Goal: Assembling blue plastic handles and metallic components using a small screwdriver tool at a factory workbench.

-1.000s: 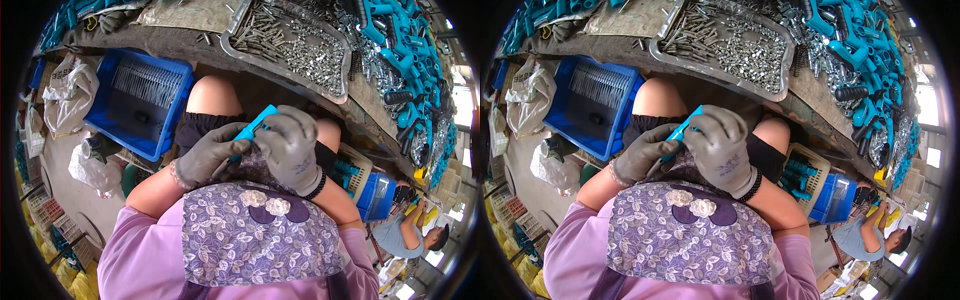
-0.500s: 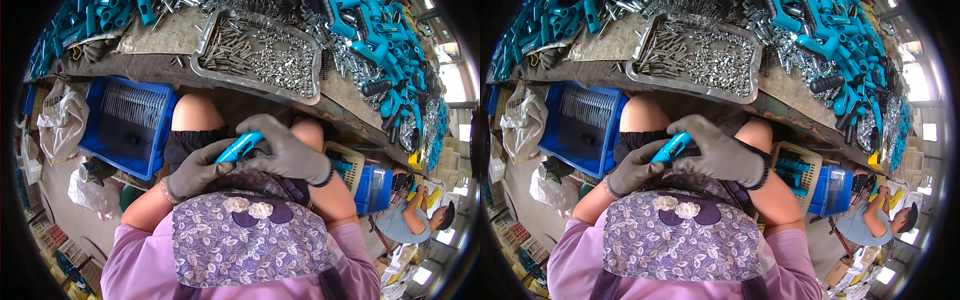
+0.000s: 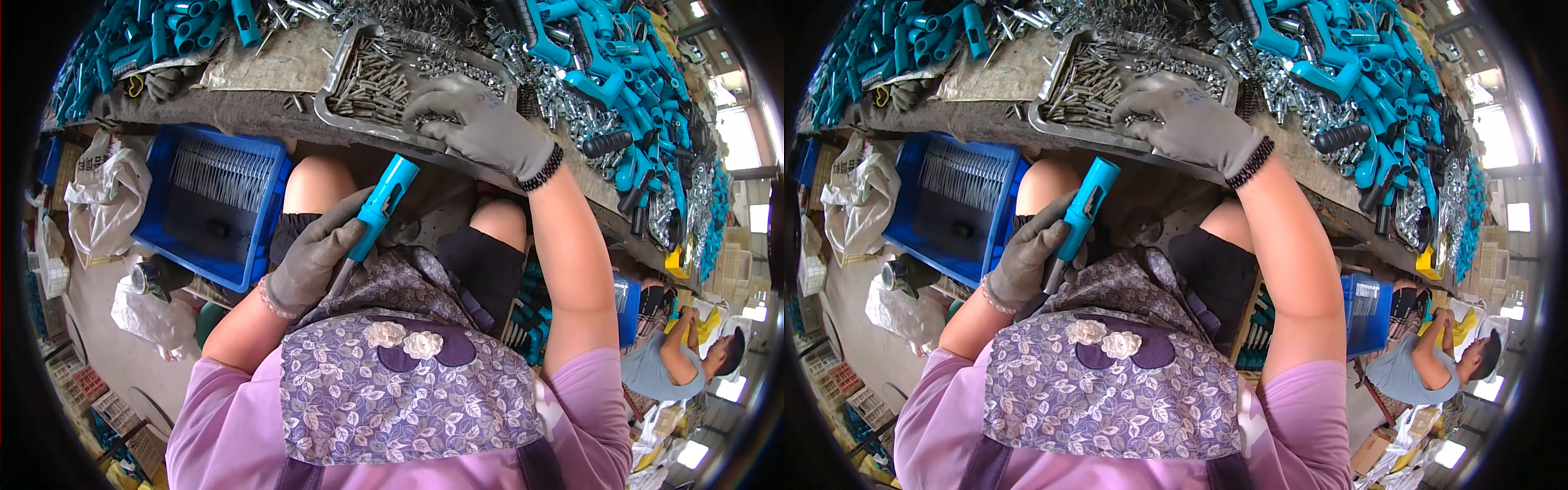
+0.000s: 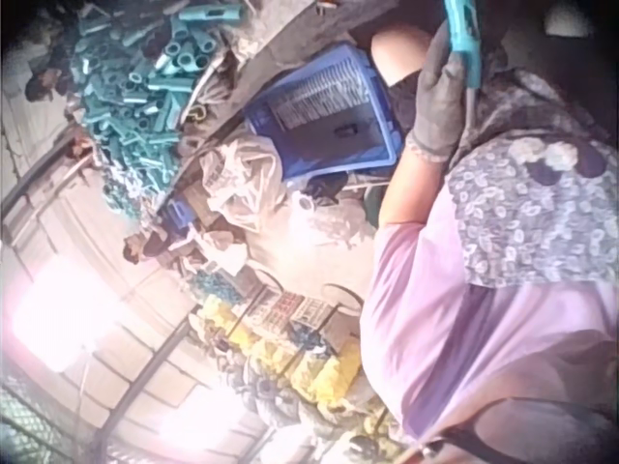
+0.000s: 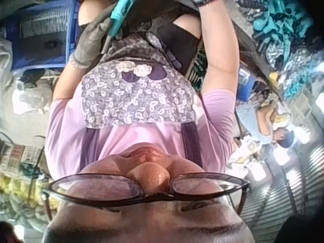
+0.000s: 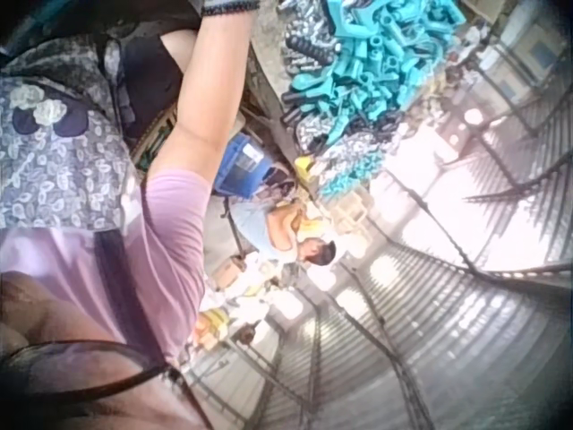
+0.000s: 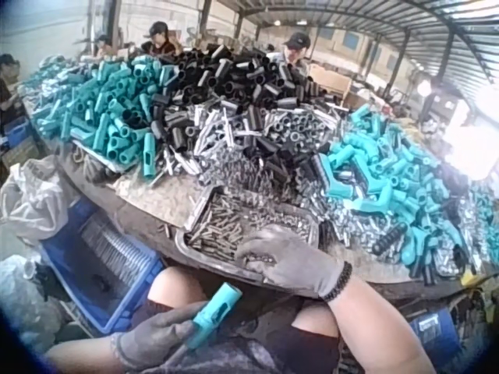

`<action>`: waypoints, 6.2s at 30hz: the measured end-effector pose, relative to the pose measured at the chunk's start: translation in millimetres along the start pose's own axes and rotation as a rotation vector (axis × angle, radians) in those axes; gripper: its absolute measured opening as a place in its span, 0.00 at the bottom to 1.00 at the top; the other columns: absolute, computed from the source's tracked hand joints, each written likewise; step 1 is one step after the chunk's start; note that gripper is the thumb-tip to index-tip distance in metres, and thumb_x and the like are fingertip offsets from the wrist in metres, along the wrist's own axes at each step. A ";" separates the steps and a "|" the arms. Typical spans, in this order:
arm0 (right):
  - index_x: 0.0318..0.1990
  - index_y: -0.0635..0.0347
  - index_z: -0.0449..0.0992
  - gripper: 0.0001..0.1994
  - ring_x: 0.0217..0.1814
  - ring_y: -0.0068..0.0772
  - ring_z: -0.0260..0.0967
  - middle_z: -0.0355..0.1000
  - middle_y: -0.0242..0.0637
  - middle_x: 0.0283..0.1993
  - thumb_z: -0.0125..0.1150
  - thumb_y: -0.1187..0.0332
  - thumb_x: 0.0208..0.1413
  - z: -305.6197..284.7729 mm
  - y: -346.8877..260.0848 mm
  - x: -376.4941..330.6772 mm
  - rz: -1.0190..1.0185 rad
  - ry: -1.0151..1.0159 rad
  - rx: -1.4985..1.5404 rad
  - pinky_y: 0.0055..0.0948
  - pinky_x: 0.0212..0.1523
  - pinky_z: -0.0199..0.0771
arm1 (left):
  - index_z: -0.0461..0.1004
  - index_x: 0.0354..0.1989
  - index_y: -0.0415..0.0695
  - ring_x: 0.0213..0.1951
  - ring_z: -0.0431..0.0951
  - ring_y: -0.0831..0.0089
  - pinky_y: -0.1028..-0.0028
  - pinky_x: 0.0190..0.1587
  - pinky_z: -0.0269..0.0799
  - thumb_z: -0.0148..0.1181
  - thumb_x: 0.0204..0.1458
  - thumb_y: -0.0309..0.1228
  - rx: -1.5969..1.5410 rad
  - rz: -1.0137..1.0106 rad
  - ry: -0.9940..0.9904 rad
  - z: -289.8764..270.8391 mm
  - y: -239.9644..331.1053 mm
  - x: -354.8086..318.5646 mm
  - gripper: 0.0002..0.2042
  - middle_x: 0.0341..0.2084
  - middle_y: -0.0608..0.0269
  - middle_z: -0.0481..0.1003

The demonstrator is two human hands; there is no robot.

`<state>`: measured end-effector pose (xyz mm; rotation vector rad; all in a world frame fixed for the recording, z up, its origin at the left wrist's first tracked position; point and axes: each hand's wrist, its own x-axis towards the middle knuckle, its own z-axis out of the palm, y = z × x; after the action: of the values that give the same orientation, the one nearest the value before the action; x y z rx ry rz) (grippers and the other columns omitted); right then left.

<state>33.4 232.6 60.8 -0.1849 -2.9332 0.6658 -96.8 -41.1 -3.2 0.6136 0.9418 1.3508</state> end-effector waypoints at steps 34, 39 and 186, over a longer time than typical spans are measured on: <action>0.40 0.56 0.83 0.13 0.57 0.46 0.71 0.77 0.43 0.47 0.61 0.58 0.54 -8.4 -16.0 8.3 0.501 0.149 -0.029 0.44 0.60 0.69 | 0.65 0.61 0.40 0.29 0.74 0.77 0.78 0.30 0.71 0.54 0.62 0.44 0.008 -0.118 0.109 19.4 15.2 3.3 0.25 0.34 0.60 0.74; 0.45 0.51 0.80 0.10 0.55 0.46 0.69 0.75 0.38 0.43 0.62 0.64 0.56 -4.1 -5.5 -0.5 -0.020 -0.042 -0.180 0.40 0.59 0.67 | 0.64 0.62 0.37 0.34 0.75 0.75 0.77 0.32 0.73 0.52 0.63 0.42 0.010 -0.130 0.123 21.8 15.6 5.3 0.25 0.43 0.60 0.73; 0.37 0.55 0.82 0.08 0.54 0.47 0.69 0.75 0.39 0.47 0.61 0.64 0.53 -1.8 -12.1 -7.1 0.251 -0.010 -0.369 0.45 0.59 0.65 | 0.70 0.52 0.41 0.21 0.74 0.77 0.80 0.21 0.70 0.52 0.62 0.58 -0.094 -0.041 0.044 9.4 16.3 17.4 0.28 0.32 0.62 0.76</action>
<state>39.6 221.4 67.0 -0.5936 -3.0432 0.1418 -98.3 -20.2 11.5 0.4922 0.9158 1.3690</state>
